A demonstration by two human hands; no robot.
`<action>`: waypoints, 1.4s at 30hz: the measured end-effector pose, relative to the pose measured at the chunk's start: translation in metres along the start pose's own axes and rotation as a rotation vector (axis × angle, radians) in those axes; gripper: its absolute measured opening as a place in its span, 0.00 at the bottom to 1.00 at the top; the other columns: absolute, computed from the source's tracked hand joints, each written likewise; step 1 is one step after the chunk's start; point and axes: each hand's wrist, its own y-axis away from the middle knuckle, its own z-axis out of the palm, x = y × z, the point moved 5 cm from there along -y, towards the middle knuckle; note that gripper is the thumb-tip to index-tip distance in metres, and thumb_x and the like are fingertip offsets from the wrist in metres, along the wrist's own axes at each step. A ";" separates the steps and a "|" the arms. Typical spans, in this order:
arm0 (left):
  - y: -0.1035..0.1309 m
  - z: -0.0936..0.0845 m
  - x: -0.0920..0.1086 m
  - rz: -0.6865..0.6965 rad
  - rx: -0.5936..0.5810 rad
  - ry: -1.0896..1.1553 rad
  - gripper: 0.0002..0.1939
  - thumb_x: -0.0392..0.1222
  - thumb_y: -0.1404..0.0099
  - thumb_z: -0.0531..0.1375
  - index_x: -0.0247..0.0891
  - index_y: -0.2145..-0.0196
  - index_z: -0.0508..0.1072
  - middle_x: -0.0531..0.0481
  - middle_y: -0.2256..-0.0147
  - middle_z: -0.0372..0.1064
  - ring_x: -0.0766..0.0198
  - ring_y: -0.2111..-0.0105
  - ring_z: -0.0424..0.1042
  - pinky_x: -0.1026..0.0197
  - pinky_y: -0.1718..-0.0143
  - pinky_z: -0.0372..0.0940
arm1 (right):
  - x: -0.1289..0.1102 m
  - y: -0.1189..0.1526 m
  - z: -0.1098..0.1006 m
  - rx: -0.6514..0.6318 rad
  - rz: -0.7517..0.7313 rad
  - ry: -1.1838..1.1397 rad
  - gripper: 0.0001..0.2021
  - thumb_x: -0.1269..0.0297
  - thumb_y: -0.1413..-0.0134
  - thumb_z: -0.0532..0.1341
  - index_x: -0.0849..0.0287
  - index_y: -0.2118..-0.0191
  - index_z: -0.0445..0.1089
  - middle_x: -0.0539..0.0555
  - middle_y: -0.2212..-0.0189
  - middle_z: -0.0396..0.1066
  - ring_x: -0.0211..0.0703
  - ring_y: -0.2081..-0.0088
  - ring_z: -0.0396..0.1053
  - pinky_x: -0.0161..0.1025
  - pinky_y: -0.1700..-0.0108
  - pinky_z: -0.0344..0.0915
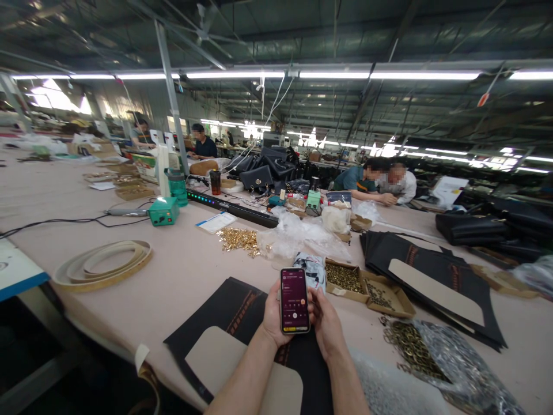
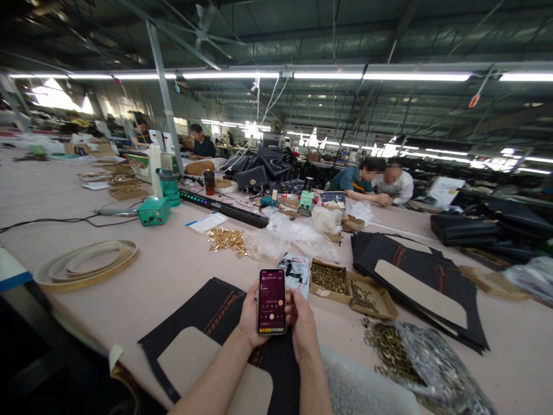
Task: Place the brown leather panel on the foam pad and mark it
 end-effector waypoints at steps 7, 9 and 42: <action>0.001 0.002 0.000 0.000 0.013 0.011 0.39 0.67 0.29 0.51 0.24 0.46 0.74 0.31 0.57 0.77 0.46 0.58 0.77 0.44 0.53 0.71 | 0.002 -0.002 -0.003 0.013 0.008 0.014 0.28 0.35 0.53 0.72 0.56 0.59 0.80 0.48 0.73 0.72 0.34 0.75 0.65 0.30 0.76 0.61; 0.001 0.003 0.000 0.002 0.011 0.006 0.39 0.67 0.29 0.51 0.23 0.46 0.74 0.30 0.56 0.77 0.46 0.58 0.77 0.44 0.53 0.71 | 0.002 -0.002 -0.003 0.014 0.006 0.022 0.29 0.35 0.53 0.72 0.56 0.57 0.80 0.49 0.72 0.73 0.34 0.74 0.66 0.30 0.75 0.62; -0.001 0.001 0.004 0.109 0.149 -0.024 0.38 0.66 0.29 0.53 0.26 0.44 0.75 0.33 0.56 0.79 0.46 0.56 0.80 0.44 0.48 0.72 | -0.012 0.010 0.005 0.008 -0.491 0.709 0.31 0.50 0.41 0.68 0.49 0.33 0.68 0.56 0.34 0.66 0.56 0.33 0.62 0.51 0.30 0.58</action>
